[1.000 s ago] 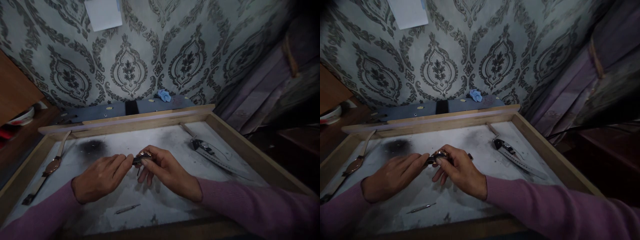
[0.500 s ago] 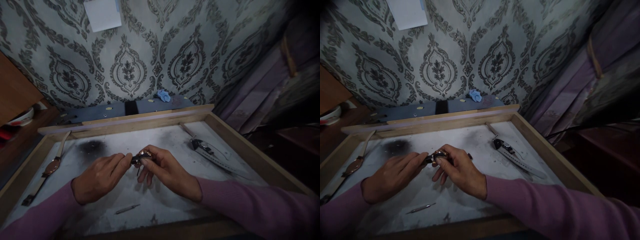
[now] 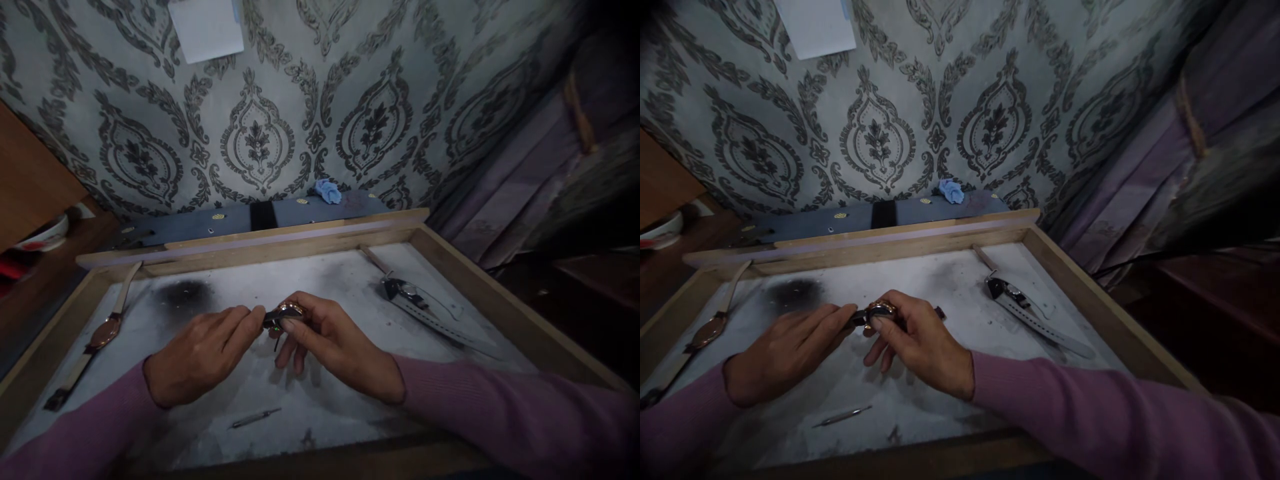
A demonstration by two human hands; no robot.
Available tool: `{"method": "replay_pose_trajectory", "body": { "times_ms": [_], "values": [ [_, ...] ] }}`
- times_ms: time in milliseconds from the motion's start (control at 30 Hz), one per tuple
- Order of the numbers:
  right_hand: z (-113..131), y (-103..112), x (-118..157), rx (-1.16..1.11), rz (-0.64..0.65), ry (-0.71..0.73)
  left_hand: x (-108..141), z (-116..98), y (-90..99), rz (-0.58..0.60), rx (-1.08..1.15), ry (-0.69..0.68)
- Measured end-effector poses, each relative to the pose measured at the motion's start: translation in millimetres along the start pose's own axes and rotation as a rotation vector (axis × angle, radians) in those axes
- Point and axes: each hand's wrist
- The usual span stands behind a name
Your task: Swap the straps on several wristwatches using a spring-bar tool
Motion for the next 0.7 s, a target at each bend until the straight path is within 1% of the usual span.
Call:
{"method": "replay_pose_trajectory", "body": {
  "times_ms": [133, 300, 467, 700],
  "values": [
    [0.8, -0.2, 0.2, 0.009, -0.004, -0.005, -1.7, -0.2, 0.8, 0.008, 0.004, -0.008],
    [-0.1, 0.0, -0.3, 0.000, -0.002, 0.012, -1.4, -0.3, -0.1, -0.013, 0.000, -0.011],
    [-0.5, -0.2, -0.4, 0.015, -0.003, 0.010, -0.8, -0.3, -0.3, 0.004, -0.001, -0.001],
    [-1.3, -0.3, -0.1, -0.033, 0.001, -0.015, -2.8, -1.7, 1.2, 0.002, -0.010, -0.011]
  ]
}}
Point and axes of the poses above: each hand's wrist, its own x-axis away from the middle knuckle, its own y-axis out of the back of the hand, z = x × y, and after that the axes turned 5 degrees about x, right-handed
